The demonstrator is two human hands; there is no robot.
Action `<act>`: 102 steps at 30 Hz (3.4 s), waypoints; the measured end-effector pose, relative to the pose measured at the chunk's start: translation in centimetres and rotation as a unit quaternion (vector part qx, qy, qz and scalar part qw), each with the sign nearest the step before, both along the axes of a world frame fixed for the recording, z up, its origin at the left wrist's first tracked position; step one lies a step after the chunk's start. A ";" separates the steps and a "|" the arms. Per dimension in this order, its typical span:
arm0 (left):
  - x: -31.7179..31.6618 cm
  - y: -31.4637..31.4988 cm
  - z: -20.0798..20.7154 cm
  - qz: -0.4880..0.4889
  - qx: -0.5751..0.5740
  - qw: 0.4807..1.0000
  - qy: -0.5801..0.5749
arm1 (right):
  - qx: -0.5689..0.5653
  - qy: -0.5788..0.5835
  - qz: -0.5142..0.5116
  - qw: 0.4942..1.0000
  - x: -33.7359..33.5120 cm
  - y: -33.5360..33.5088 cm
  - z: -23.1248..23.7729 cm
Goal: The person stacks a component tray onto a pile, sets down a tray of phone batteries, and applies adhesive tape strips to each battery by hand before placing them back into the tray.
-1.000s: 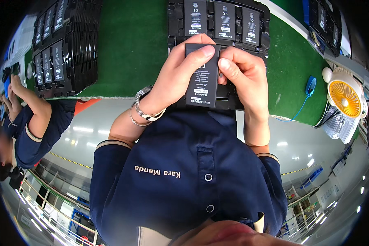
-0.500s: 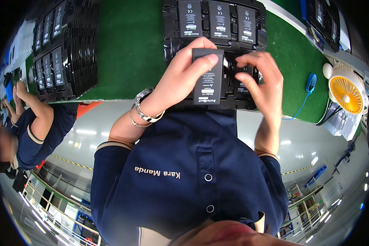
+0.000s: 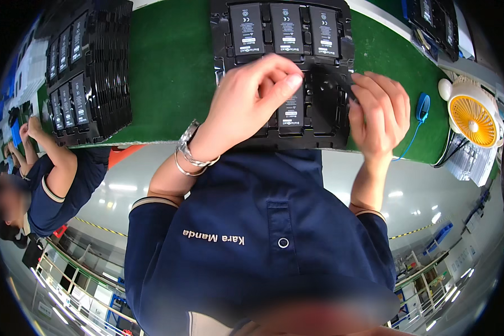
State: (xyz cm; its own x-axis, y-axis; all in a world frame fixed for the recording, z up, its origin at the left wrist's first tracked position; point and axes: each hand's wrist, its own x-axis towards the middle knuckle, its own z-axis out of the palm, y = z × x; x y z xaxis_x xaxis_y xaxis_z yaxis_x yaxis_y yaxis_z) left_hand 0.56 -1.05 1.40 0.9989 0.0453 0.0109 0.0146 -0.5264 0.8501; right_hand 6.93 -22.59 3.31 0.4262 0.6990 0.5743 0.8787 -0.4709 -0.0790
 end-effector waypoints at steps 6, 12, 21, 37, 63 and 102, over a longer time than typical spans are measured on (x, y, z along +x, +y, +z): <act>-0.3 0.1 0.0 0.076 -0.535 0.827 0.157 | 0.097 0.040 0.089 0.990 -3.9 5.3 -0.5; -0.6 1.5 -0.1 0.121 -0.538 0.830 0.082 | 0.198 0.336 0.000 0.921 -4.5 6.3 -1.0; -0.8 1.4 -0.4 0.135 -0.496 0.856 0.056 | 0.193 0.299 0.008 0.934 -4.8 7.3 -1.3; -1.0 1.2 0.2 0.081 -0.373 0.923 0.036 | 0.264 0.540 0.016 0.799 -3.2 6.8 -1.2; -1.4 1.2 0.2 0.003 -0.533 0.841 0.092 | 0.284 0.752 0.092 0.588 -2.4 6.5 -1.9; -5.6 2.5 -1.9 0.150 -0.345 0.926 0.023 | 0.293 0.433 -0.045 0.852 -1.2 -0.2 -0.1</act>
State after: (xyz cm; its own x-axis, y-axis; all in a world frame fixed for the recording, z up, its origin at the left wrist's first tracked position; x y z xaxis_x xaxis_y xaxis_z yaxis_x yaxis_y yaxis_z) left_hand -5.00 1.44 -0.50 0.9389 0.3010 -0.1671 0.1175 0.1761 0.9773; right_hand 5.77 -22.77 3.18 0.9034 0.3432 0.2569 0.3349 -0.1908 -0.9227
